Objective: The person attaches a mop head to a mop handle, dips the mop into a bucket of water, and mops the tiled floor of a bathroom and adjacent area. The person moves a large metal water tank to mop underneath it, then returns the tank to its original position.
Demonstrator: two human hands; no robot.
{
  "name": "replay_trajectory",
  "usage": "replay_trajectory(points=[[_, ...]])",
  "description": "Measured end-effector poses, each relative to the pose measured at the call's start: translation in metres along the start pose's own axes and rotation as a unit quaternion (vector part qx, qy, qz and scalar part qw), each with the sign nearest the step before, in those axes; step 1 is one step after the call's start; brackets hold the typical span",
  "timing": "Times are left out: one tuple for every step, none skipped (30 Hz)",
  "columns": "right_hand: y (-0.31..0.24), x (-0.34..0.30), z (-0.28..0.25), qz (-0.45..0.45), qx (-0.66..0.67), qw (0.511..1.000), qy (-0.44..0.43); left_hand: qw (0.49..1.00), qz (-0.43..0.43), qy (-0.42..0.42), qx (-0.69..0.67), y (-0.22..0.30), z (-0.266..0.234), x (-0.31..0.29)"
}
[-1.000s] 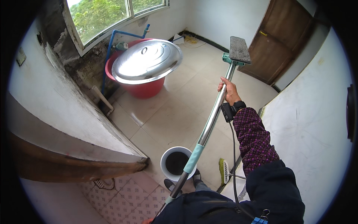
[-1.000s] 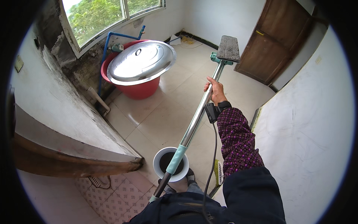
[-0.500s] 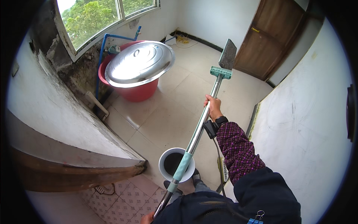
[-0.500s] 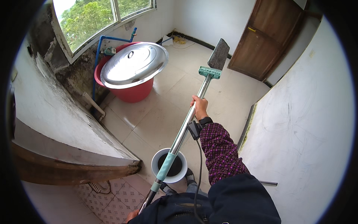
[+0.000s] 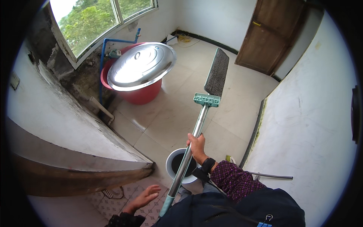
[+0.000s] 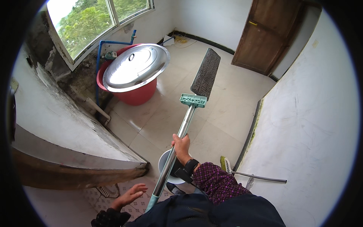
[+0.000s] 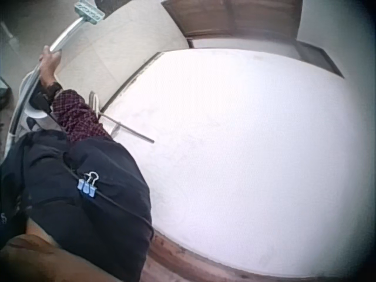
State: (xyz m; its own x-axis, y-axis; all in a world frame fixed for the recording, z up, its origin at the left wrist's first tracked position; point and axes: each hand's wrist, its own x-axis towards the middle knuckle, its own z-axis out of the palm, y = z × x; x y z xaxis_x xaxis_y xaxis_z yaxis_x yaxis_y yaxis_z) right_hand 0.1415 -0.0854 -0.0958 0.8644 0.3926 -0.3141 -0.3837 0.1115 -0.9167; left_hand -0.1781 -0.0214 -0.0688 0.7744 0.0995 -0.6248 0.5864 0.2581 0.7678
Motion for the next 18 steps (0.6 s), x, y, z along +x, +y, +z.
replay_trajectory(points=[[0.002, -0.019, 0.004, 0.011, 0.008, 1.0, -0.013, 0.999, 0.025, -0.033, -0.005, 0.023, -0.001, 0.025], [0.003, -0.034, 0.008, 0.018, 0.009, 0.999, -0.03, 0.996, 0.062, -0.067, -0.016, 0.043, 0.003, 0.046], [0.005, -0.047, 0.01, 0.01, 0.018, 0.999, -0.04, 0.996, 0.011, -0.073, -0.041, 0.059, 0.012, 0.064], [0.006, -0.056, 0.01, 0.013, 0.027, 0.998, -0.054, 0.994, -0.013, -0.082, -0.076, 0.071, 0.026, 0.079], [0.005, -0.06, 0.005, 0.018, 0.01, 0.997, -0.072, 0.982, -0.03, -0.138, -0.123, 0.081, 0.041, 0.09], [0.005, -0.064, -0.001, 0.025, -0.007, 0.995, -0.093, 0.965, -0.035, -0.195, -0.173, 0.087, 0.056, 0.098], [0.005, -0.065, -0.008, 0.018, -0.01, 0.992, -0.126, 0.971, -0.035, -0.184, -0.147, 0.091, 0.068, 0.103], [0.001, -0.059, -0.019, 0.04, -0.058, 0.98, -0.185, 0.967, -0.022, -0.119, -0.226, 0.092, 0.082, 0.1], [-0.005, -0.047, -0.034, 0.047, -0.093, 0.961, -0.257, 0.973, 0.007, -0.081, -0.215, 0.093, 0.086, 0.097], [-0.012, -0.035, -0.05, 0.057, -0.123, 0.935, -0.326, 0.979, 0.022, -0.041, -0.197, 0.093, 0.089, 0.092], [-0.023, -0.018, -0.069, 0.093, -0.081, 0.927, -0.355, 0.977, 0.022, -0.053, -0.207, 0.093, 0.091, 0.087], [-0.038, 0.003, -0.087, 0.134, -0.037, 0.913, -0.382, 0.974, 0.018, -0.052, -0.219, 0.091, 0.093, 0.08], [-0.051, 0.023, -0.1, 0.129, -0.001, 0.942, -0.311, 0.97, 0.022, -0.058, -0.236, 0.089, 0.095, 0.074], [-0.064, 0.043, -0.108, 0.131, 0.028, 0.966, -0.219, 0.978, 0.02, -0.046, -0.204, 0.087, 0.096, 0.069], [-0.077, 0.064, -0.113, 0.13, 0.071, 0.965, -0.218, 0.983, 0.026, -0.041, -0.176, 0.085, 0.097, 0.065], [-0.089, 0.083, -0.114, 0.154, 0.101, 0.966, -0.181, 0.987, 0.032, -0.037, -0.15, 0.082, 0.098, 0.061], [-0.097, 0.099, -0.111, 0.142, 0.145, 0.951, -0.234, 0.988, 0.018, -0.029, -0.148, 0.079, 0.1, 0.057], [-0.105, 0.112, -0.107, 0.149, 0.179, 0.942, -0.241, 0.991, 0.018, -0.021, -0.134, 0.076, 0.101, 0.055]])
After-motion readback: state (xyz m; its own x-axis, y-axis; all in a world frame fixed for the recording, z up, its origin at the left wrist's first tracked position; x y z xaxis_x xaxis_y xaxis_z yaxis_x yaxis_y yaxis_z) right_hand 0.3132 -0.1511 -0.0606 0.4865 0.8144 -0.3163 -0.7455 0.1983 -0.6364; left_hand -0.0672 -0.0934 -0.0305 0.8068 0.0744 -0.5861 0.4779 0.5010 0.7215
